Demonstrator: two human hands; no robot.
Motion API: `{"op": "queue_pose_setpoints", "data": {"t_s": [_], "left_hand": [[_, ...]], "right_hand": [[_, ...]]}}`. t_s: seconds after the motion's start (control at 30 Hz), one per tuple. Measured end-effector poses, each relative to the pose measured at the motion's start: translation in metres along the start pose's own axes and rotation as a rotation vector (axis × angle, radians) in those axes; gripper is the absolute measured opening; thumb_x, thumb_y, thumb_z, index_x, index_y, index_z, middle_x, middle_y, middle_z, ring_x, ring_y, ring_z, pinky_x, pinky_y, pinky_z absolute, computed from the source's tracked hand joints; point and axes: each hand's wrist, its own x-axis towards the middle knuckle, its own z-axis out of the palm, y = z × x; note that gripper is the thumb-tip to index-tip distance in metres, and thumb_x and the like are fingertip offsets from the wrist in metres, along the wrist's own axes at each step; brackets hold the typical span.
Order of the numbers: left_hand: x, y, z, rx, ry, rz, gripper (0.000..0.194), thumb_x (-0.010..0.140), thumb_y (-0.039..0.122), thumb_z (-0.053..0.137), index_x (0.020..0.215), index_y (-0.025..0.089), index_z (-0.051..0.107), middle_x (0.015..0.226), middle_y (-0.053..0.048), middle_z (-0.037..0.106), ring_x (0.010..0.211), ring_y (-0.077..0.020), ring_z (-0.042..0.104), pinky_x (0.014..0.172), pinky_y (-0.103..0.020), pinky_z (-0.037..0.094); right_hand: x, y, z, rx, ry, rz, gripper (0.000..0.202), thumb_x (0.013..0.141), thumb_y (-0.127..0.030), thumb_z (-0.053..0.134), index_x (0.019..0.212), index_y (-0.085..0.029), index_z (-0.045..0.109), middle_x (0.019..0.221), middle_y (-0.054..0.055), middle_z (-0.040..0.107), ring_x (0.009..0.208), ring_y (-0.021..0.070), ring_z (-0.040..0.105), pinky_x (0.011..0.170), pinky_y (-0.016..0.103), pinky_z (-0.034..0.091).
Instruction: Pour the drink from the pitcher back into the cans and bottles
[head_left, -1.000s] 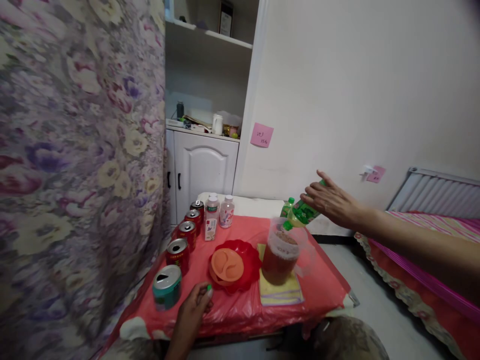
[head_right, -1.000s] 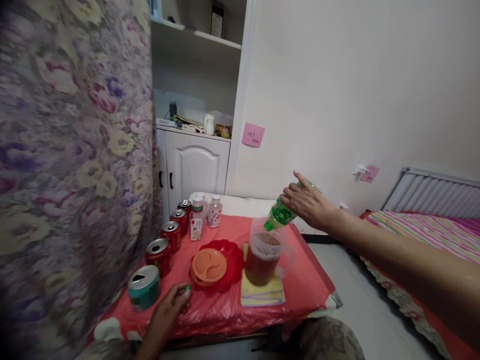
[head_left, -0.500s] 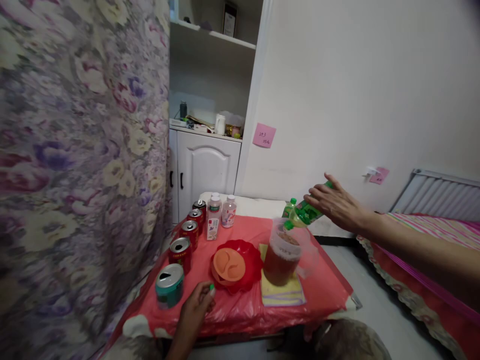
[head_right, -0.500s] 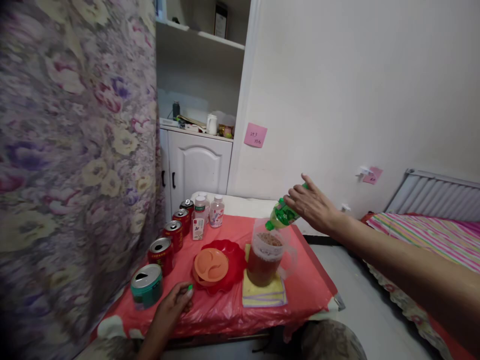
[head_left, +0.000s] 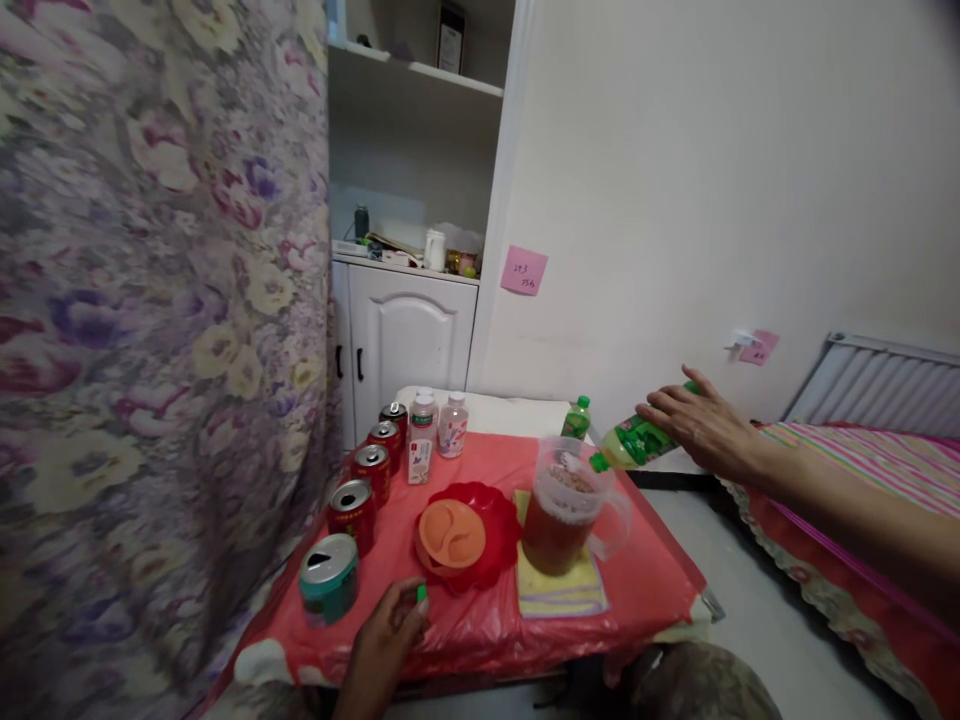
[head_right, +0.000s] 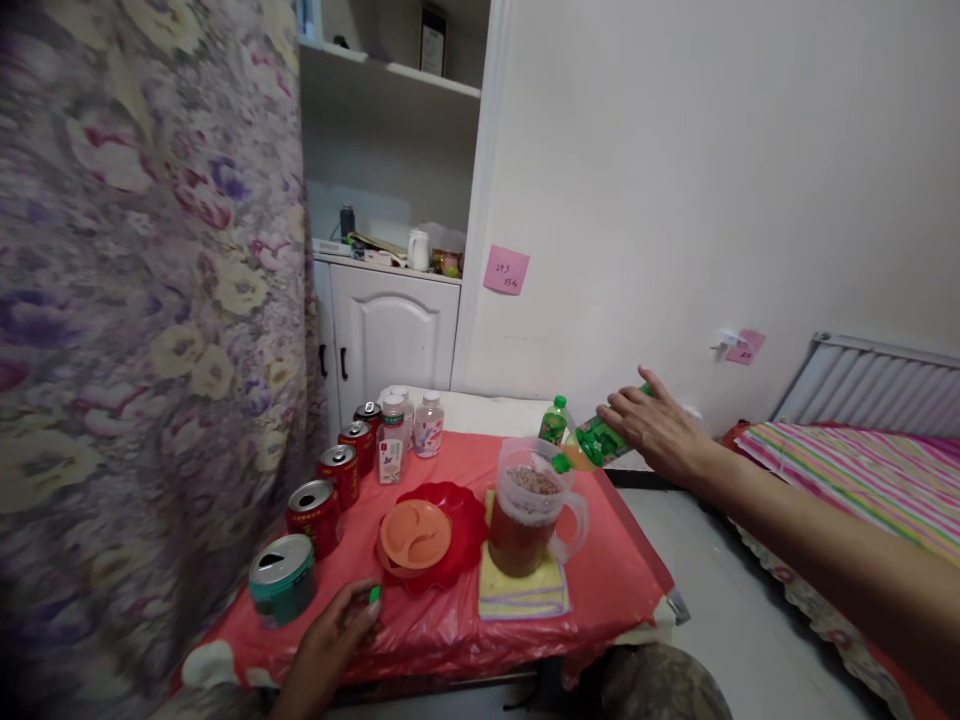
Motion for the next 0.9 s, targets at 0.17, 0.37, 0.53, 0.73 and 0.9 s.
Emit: {"op": "queue_pose_setpoints", "data": {"t_s": [0.17, 0.37, 0.53, 0.73, 0.9], "left_hand": [[-0.01, 0.006, 0.012, -0.003, 0.027, 0.05, 0.039, 0.066, 0.048, 0.074, 0.093, 0.021, 0.066, 0.063, 0.004, 0.066, 0.058, -0.0188, 0.062, 0.057, -0.027, 0.047], [-0.017, 0.017, 0.021, -0.005, 0.054, 0.072, 0.039, 0.068, 0.047, 0.072, 0.095, 0.02, 0.066, 0.057, 0.005, 0.062, 0.055, -0.0182, 0.059, 0.056, -0.028, 0.046], [-0.022, 0.028, 0.022, 0.013, 0.045, 0.055, 0.042, 0.064, 0.051, 0.075, 0.092, 0.02, 0.068, 0.058, 0.003, 0.064, 0.057, -0.0202, 0.061, 0.059, -0.031, 0.05], [-0.027, 0.038, 0.024, 0.007, 0.005, 0.015, 0.047, 0.062, 0.057, 0.077, 0.09, 0.02, 0.069, 0.056, 0.002, 0.065, 0.058, -0.0219, 0.063, 0.061, -0.032, 0.052], [-0.031, 0.04, 0.023, -0.027, -0.007, -0.029, 0.051, 0.062, 0.059, 0.077, 0.093, 0.019, 0.07, 0.06, 0.0, 0.068, 0.06, -0.0221, 0.063, 0.061, -0.032, 0.05]], "right_hand": [[-0.005, -0.004, 0.003, 0.048, -0.002, 0.025, 0.04, 0.09, -0.006, 0.046, 0.125, -0.02, 0.057, 0.11, 0.009, 0.069, 0.104, 0.0266, 0.061, 0.113, 0.057, 0.016], [-0.005, -0.003, 0.003, 0.058, -0.01, 0.054, 0.045, 0.085, -0.003, 0.048, 0.126, -0.02, 0.057, 0.113, 0.01, 0.069, 0.105, 0.0276, 0.062, 0.112, 0.058, 0.017], [-0.008, -0.007, 0.007, 0.079, -0.003, 0.088, 0.047, 0.084, -0.002, 0.048, 0.127, -0.02, 0.055, 0.117, 0.01, 0.069, 0.108, 0.0276, 0.062, 0.111, 0.058, 0.019], [-0.017, -0.007, 0.013, 0.16, 0.002, 0.161, 0.046, 0.08, -0.008, 0.052, 0.124, -0.02, 0.059, 0.115, 0.011, 0.072, 0.102, 0.0288, 0.066, 0.107, 0.06, 0.027], [-0.037, -0.023, 0.001, 0.637, -0.012, 0.428, 0.057, 0.078, -0.033, 0.066, 0.131, -0.018, 0.054, 0.117, 0.014, 0.07, 0.103, 0.0331, 0.066, 0.09, 0.049, 0.049]]}}
